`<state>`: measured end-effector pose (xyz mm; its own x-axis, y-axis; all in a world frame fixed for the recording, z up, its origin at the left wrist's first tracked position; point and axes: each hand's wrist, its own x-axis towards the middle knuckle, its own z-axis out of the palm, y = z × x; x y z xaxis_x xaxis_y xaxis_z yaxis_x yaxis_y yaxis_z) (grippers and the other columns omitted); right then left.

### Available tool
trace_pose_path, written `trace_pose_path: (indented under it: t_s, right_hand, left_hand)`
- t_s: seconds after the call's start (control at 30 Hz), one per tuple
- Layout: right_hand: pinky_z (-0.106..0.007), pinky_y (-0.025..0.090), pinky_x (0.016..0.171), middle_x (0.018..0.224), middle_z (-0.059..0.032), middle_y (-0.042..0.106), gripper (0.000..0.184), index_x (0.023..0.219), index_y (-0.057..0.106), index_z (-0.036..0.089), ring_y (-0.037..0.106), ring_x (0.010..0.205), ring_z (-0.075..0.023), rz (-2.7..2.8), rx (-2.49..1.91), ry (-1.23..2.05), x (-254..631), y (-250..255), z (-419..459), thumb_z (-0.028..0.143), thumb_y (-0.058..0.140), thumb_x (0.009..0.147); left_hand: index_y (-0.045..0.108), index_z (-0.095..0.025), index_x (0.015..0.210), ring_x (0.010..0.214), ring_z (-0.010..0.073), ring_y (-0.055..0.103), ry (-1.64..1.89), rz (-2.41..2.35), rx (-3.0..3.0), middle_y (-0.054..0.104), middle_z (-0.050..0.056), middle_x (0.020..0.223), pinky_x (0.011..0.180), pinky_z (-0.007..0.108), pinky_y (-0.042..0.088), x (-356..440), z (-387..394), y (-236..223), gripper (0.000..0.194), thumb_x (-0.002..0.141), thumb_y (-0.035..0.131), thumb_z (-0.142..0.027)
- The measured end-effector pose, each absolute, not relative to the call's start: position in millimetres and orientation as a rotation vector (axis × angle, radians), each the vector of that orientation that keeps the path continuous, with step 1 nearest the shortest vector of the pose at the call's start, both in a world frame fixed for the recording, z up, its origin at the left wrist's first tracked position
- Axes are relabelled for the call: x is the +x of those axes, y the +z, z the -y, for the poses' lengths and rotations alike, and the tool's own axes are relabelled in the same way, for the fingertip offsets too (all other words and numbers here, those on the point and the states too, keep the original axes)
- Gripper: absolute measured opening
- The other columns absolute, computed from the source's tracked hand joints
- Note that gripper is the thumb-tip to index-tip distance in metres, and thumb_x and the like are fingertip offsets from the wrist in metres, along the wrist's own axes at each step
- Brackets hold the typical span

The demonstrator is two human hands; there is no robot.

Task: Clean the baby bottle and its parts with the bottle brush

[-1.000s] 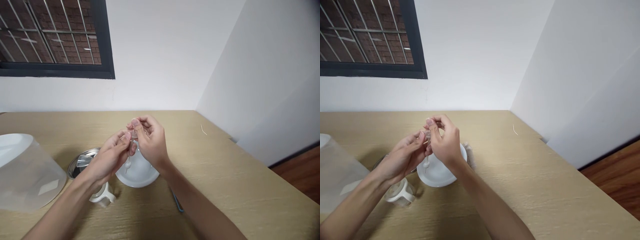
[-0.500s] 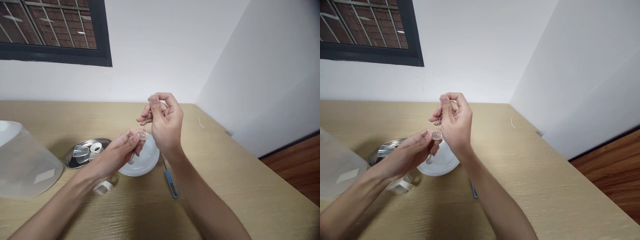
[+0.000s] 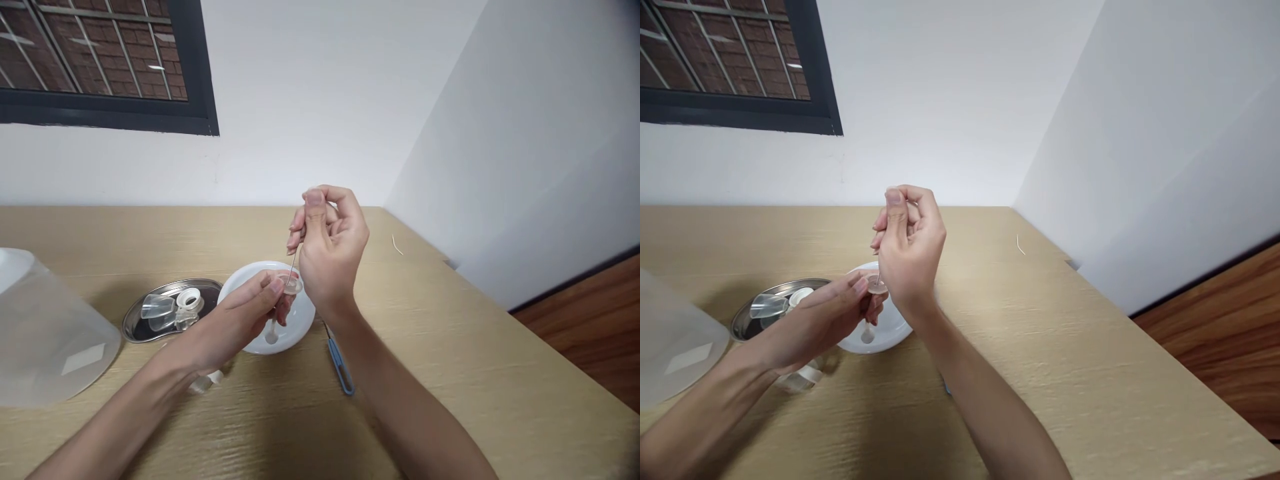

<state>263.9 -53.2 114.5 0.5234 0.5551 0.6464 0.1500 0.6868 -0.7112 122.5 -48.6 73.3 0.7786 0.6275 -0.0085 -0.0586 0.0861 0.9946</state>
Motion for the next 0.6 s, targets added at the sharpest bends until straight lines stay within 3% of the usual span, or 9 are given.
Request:
trace_pose_path:
  t_s: [0.23,0.47,0.6]
  right_hand:
    - [-0.017,0.046,0.040,0.061,0.0088,0.055,0.013,0.092,0.056,0.023,0.052,0.044,-0.0050,0.964,-0.697,0.322,263.8,118.8,54.7,0.025,0.053,0.104]
    - [-0.019,0.048,0.042,0.062,0.0084,0.057,0.014,0.093,0.056,0.023,0.055,0.044,-0.0059,1.032,-0.761,0.470,260.5,117.7,58.1,0.033,0.056,0.103]
    - [-0.019,0.049,0.046,0.061,0.0080,0.058,0.015,0.091,0.058,0.022,0.057,0.046,-0.0061,1.097,-0.823,0.524,261.3,121.8,60.6,0.032,0.057,0.103]
  left_hand:
    - [0.066,-0.023,0.103,0.092,0.0217,0.055,0.554,-0.576,1.449,0.061,0.005,0.094,0.084,0.034,0.042,123.0,54.9,80.0,0.041,0.100,0.050,-0.060]
    - [0.063,-0.018,0.116,0.100,0.0243,0.058,0.667,-0.486,1.297,0.065,0.011,0.108,0.072,0.031,0.044,134.3,60.5,71.6,0.042,0.101,0.051,-0.055]
    - [0.063,-0.017,0.121,0.103,0.0225,0.060,0.704,-0.374,1.289,0.066,0.010,0.109,0.090,0.036,0.047,137.2,62.3,68.0,0.038,0.103,0.051,-0.050]
